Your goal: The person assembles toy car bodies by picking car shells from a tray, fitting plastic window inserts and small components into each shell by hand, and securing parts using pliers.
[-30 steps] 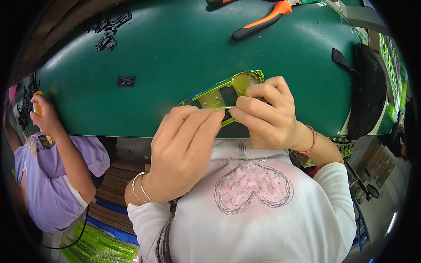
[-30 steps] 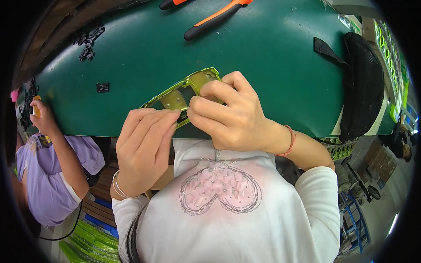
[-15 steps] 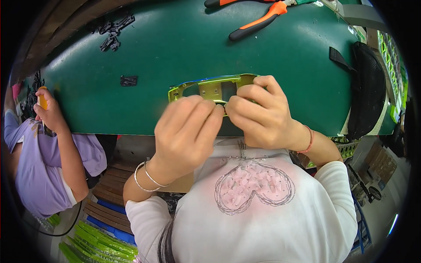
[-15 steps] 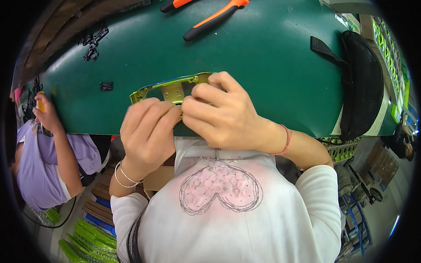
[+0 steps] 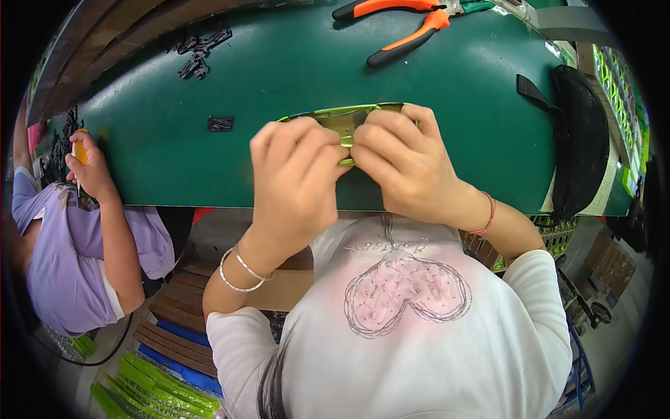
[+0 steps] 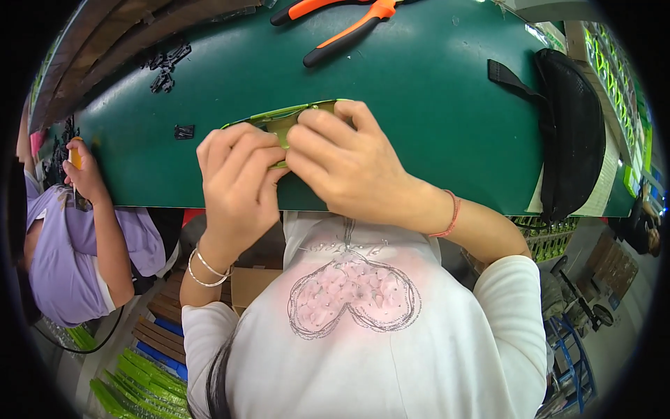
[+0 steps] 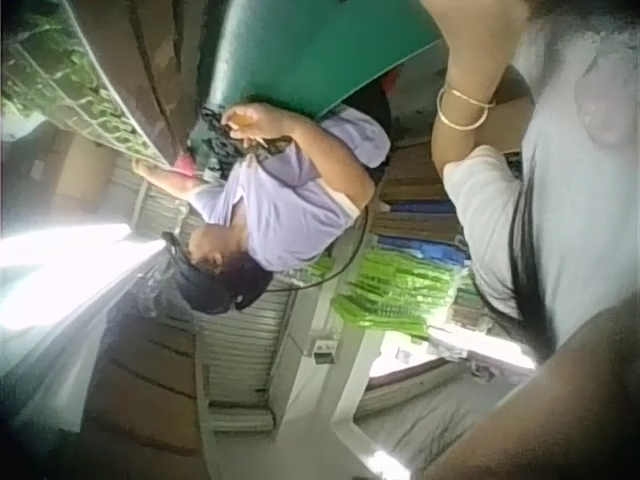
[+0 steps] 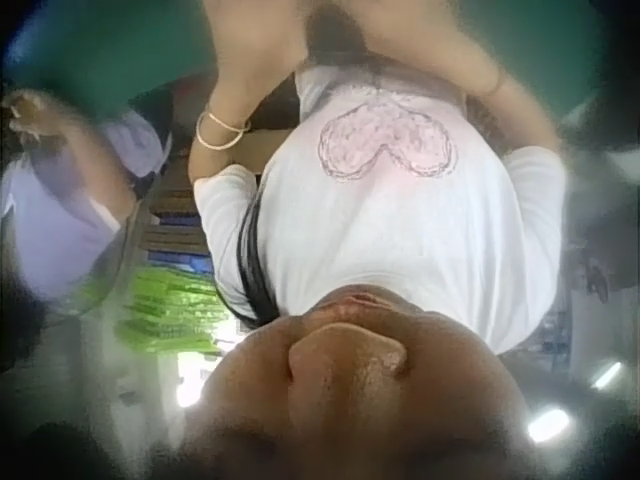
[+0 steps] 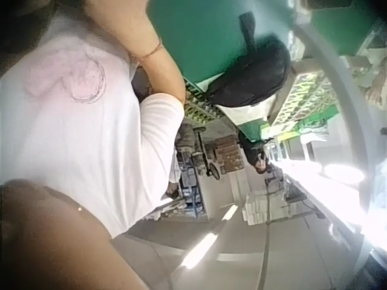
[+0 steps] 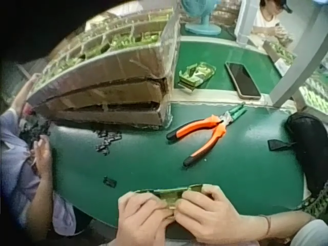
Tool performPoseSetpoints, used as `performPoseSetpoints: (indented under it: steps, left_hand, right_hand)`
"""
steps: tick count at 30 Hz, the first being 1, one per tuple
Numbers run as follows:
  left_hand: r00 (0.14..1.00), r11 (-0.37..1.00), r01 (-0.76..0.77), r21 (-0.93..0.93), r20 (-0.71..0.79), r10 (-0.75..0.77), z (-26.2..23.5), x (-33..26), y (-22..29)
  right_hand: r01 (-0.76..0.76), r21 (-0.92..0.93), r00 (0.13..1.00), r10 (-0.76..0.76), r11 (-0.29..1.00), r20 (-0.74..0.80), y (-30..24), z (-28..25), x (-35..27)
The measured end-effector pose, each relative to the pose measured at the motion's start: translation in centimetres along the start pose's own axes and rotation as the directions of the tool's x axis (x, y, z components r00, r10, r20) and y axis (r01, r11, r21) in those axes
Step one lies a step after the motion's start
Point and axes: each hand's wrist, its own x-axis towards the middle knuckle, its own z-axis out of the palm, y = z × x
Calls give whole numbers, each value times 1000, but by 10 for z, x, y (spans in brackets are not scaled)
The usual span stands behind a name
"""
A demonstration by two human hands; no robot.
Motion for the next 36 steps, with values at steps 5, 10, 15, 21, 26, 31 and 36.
performPoseSetpoints:
  steps: [5,10,15,21,26,31,36]
  left_hand:
    - [894,724,446,-527,215,-394,-34,-2,4]
    - [828,415,542,-731,381,-412,-43,3,8]
    - [914,509,390,-767,255,-316,-34,-3,-2]
    - [950,724,309,-617,235,-206,-47,10,2]
    - [974,933,150,-327,211,-82,-59,21,1]
    - [986,944,113,-310,150,-69,-57,25,-7]
    - [989,840,146,-523,99,-110,-55,24,-19]
  right_hand:
    - [-289,382,953,225,878,203,3,-35,19]
    - [-548,606,816,211,577,538,14,-49,25]
    - [-469,659,858,127,588,498,19,-40,21]
    - [-204,662,960,15,721,279,28,-22,12]
    - [10,494,1000,-9,870,-4,25,-18,9]
    - [13,440,999,10,898,-49,26,-17,9]
    - [-327,784,944,150,527,293,27,-26,12]
